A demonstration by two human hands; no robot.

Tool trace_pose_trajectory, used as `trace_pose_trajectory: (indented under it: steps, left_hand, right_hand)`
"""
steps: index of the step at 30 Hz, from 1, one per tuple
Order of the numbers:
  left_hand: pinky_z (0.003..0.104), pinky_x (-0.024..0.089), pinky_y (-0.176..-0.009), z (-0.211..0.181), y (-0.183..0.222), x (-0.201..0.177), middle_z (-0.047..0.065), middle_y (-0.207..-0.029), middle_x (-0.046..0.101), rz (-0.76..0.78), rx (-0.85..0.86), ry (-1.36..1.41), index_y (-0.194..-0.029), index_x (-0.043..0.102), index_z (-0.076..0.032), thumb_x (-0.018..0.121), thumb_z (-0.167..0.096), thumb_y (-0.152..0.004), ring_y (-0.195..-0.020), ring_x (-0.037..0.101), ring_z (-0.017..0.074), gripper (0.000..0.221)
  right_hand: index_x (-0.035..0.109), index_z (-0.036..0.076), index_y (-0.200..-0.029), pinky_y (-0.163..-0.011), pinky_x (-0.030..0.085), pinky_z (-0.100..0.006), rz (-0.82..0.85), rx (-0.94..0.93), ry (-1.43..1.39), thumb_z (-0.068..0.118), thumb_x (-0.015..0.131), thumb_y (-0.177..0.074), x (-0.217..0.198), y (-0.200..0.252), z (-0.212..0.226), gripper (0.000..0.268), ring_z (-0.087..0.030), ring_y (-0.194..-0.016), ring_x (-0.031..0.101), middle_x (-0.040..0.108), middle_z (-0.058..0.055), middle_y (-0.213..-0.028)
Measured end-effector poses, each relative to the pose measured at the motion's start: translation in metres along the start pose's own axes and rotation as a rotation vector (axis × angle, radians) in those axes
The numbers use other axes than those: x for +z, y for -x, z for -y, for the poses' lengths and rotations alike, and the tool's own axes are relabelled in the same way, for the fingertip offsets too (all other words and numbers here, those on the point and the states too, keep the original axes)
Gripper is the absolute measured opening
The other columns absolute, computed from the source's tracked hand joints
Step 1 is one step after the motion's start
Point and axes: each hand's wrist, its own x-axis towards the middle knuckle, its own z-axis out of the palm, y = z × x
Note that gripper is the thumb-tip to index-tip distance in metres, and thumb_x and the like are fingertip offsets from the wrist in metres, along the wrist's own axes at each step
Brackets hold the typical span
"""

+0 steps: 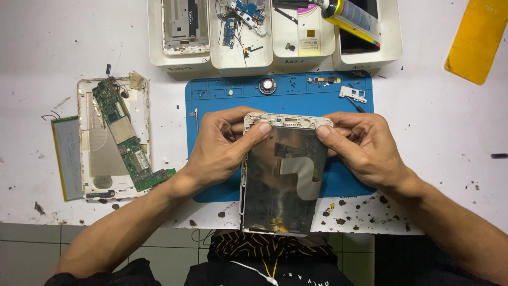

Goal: Replace a mobile device screen by peeling off the adhesive backing and pressing the screen into the frame

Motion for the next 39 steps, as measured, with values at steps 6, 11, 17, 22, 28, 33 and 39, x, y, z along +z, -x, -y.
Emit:
trace_pose_trajectory:
  steps: [6, 11, 17, 22, 28, 33, 39]
  left_hand:
    - [0.023, 0.058, -0.066, 0.006, 0.0, -0.003, 0.016, -0.076, 0.076, -0.009, 0.018, -0.01, -0.116, 0.07, 0.003, 0.064, -0.011, -0.101, -0.078, 0.062, 0.0083, 0.021]
    - [0.029, 0.061, -0.069, 0.0, 0.002, 0.0, 0.019, -0.085, 0.078, 0.053, -0.031, 0.014, -0.121, 0.067, 0.002, 0.064, -0.016, -0.1, -0.074, 0.069, 0.0136, 0.028]
    - [0.029, 0.062, -0.072, 0.016, 0.007, -0.007, 0.016, -0.088, 0.079, 0.036, -0.065, 0.054, -0.123, 0.067, 0.004, 0.066, -0.013, -0.1, -0.083, 0.067, 0.0102, 0.029]
    - [0.03, 0.064, -0.071, 0.005, 0.004, 0.0, 0.019, -0.089, 0.079, 0.038, -0.047, 0.051, -0.122, 0.067, 0.005, 0.065, -0.014, -0.099, -0.081, 0.071, 0.0129, 0.03]
    - [0.023, 0.059, -0.06, -0.008, 0.004, 0.009, 0.009, -0.076, 0.074, 0.026, -0.049, 0.042, -0.113, 0.069, 0.002, 0.067, -0.014, -0.099, -0.073, 0.063, 0.0048, 0.021]
    - [0.021, 0.057, -0.056, 0.0, -0.001, 0.005, 0.013, -0.073, 0.073, 0.003, -0.035, 0.068, -0.119, 0.067, 0.006, 0.066, -0.012, -0.1, -0.062, 0.063, 0.0065, 0.026]
    - [0.041, 0.067, -0.074, 0.016, 0.005, 0.005, 0.017, -0.096, 0.077, -0.157, -0.054, 0.374, -0.126, 0.063, 0.002, 0.067, -0.008, -0.098, -0.087, 0.077, 0.0246, 0.03]
  right_hand:
    - [0.067, -0.014, -0.117, -0.071, 0.064, -0.038, -0.032, 0.006, 0.01, 0.005, 0.057, -0.1, -0.012, -0.002, -0.025, 0.027, -0.022, -0.075, 0.074, 0.074, -0.024, -0.071]
    - [0.064, -0.013, -0.121, -0.076, 0.067, -0.046, -0.048, 0.066, -0.191, 0.013, 0.05, -0.105, -0.007, -0.009, -0.015, 0.034, -0.028, -0.08, 0.077, 0.075, -0.025, -0.083]
    - [0.062, -0.013, -0.128, -0.08, 0.067, -0.052, 0.051, 0.093, -0.276, 0.014, 0.05, -0.102, 0.003, -0.003, 0.007, 0.039, -0.029, -0.089, 0.076, 0.075, -0.025, -0.095]
    - [0.063, -0.013, -0.127, -0.073, 0.066, -0.046, 0.043, 0.017, -0.085, 0.009, 0.053, -0.101, -0.004, -0.005, -0.003, 0.035, -0.025, -0.08, 0.075, 0.075, -0.024, -0.082]
    - [0.07, -0.01, -0.116, -0.063, 0.058, -0.03, -0.035, -0.069, 0.147, 0.006, 0.057, -0.102, -0.02, -0.001, -0.03, 0.025, -0.01, -0.066, 0.055, 0.063, -0.012, -0.06]
    - [0.07, -0.007, -0.116, -0.07, 0.066, -0.037, -0.056, 0.005, -0.171, 0.015, 0.053, -0.106, 0.008, 0.0, 0.001, 0.03, -0.012, -0.069, 0.067, 0.072, -0.013, -0.072]
    - [0.056, -0.007, -0.136, -0.079, 0.067, -0.039, 0.292, 0.08, -0.309, 0.05, 0.037, -0.104, -0.011, 0.002, -0.002, 0.068, -0.026, -0.102, 0.075, 0.076, -0.02, -0.112]
